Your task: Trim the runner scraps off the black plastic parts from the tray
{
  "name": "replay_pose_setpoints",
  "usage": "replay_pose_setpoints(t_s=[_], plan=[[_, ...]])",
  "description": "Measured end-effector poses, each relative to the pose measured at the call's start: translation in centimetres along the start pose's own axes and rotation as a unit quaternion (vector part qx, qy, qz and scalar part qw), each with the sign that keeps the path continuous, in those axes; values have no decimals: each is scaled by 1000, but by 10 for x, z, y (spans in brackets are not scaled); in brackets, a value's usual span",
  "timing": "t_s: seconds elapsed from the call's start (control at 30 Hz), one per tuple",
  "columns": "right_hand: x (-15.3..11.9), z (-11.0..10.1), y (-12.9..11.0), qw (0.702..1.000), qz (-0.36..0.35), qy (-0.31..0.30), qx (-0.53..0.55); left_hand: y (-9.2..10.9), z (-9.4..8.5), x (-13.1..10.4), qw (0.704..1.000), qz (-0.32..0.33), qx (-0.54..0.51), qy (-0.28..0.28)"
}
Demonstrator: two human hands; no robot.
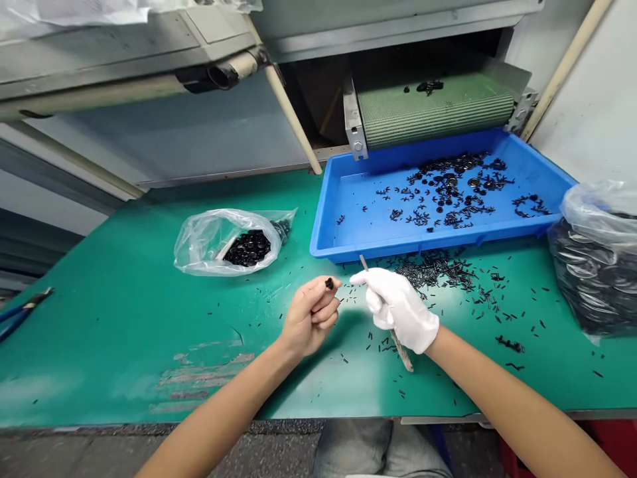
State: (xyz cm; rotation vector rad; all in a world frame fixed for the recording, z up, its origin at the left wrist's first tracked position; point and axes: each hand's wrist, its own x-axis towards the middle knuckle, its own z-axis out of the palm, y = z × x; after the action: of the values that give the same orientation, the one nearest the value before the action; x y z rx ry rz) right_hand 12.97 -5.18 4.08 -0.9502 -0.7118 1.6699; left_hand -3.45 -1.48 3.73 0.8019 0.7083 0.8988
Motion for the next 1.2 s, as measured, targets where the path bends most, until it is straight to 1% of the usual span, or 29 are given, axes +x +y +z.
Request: replay_pose_setpoints(t_s=[0.07,0.1,0.13,0.17,0.23,0.3,0.33,0.4,0.57,0.63,0.7,0.83,0.93,1.0,1.1,1.2], plan=[[0,0,1,996,-66,49,-43,1,-2,-3,997,-40,-17,-69],[-1,2,2,992,-91,60,-67,0,-3,-4,993,-58,-21,-104],[-2,3,3,988,-109,58,-90,-1,-4,-5,988,-73,-24,-136],[-4,5,4,985,-121,44,-111,-2,-4,-6,983,-85,-26,-161],[-11,11,7,978,-142,-5,-150,-3,-5,-7,974,-103,-30,-202],[-18,17,9,969,-165,-43,-180,-3,-5,-9,965,-115,-35,-231],[-21,19,10,964,-177,-50,-190,-3,-5,-9,962,-119,-37,-243],[-27,22,12,956,-197,-45,-213,-2,-5,-11,956,-126,-44,-260],[-31,23,12,926,-246,-7,-285,-1,-6,-13,940,-154,-66,-296],[-32,23,12,920,-265,4,-291,-1,-7,-13,935,-162,-71,-307],[-34,24,12,917,-274,3,-289,0,-7,-13,931,-166,-70,-316],[-36,24,12,914,-271,-4,-302,0,-8,-13,929,-176,-64,-320],[-33,24,13,913,-261,4,-313,-3,-11,-9,927,-185,-74,-318],[-28,23,15,925,-247,24,-287,-4,-16,-4,927,-192,-93,-309],[-18,18,13,953,-208,80,-207,-4,-24,3,928,-208,-116,-287],[-8,10,5,960,-199,140,-138,3,-25,8,938,-208,-109,-254]])
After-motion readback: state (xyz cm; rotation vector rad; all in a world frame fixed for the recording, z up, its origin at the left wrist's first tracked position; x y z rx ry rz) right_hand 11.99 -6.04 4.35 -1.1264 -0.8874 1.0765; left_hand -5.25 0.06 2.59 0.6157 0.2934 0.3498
